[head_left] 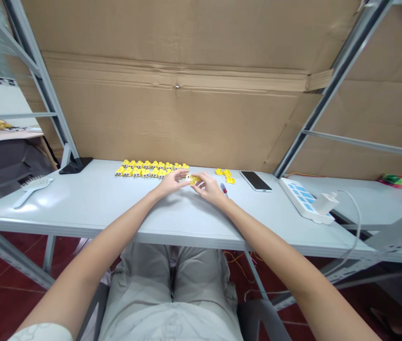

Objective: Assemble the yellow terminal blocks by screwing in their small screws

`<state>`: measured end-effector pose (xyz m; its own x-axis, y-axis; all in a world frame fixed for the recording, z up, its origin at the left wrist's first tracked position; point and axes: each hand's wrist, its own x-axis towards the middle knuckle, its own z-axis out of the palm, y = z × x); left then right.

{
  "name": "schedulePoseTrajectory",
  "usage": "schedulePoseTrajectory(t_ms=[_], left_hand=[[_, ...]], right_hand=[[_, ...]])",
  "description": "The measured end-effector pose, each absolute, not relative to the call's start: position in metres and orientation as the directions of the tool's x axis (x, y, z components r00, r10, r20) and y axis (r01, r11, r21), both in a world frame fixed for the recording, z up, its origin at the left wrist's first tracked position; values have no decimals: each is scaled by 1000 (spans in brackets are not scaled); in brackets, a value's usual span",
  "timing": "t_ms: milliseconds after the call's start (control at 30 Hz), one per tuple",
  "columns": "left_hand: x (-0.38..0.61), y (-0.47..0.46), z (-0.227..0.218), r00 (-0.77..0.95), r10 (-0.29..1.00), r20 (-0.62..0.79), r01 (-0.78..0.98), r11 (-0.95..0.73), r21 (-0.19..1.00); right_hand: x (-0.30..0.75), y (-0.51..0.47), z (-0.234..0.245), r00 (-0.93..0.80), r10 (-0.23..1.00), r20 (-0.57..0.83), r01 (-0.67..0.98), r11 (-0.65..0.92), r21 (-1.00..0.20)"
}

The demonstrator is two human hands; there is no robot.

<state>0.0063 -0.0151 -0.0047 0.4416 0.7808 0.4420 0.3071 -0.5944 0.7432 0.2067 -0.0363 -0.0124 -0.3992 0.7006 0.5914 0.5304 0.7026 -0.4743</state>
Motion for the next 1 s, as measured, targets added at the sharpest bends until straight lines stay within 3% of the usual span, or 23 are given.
schedulePoseTrajectory(t_ms=[133, 400, 567, 700, 800, 1000], left_hand=[[7, -15, -5, 475, 824, 310, 234, -458, 858], [12, -13, -9, 442, 863, 245, 304, -401, 864], [10, -16, -13, 467, 847, 255, 445, -474, 760], [8, -19, -13, 573, 762, 302, 537, -628, 563], [9, -19, -13, 627, 710, 320, 561, -697, 447], [11, -19, -15, 627, 706, 329, 521, -694, 498]], right_hand=[[207, -38, -11, -440, 677, 590, 494, 731, -471], [237, -17, -5, -290, 732, 617, 643, 627, -441], [259, 0, -5, -177, 835, 522, 806, 427, -410], [266, 8, -10, -139, 922, 362, 887, 279, -368], [267, 12, -16, -141, 933, 332, 900, 261, -349], [263, 17, -24, -132, 930, 342, 903, 255, -346]])
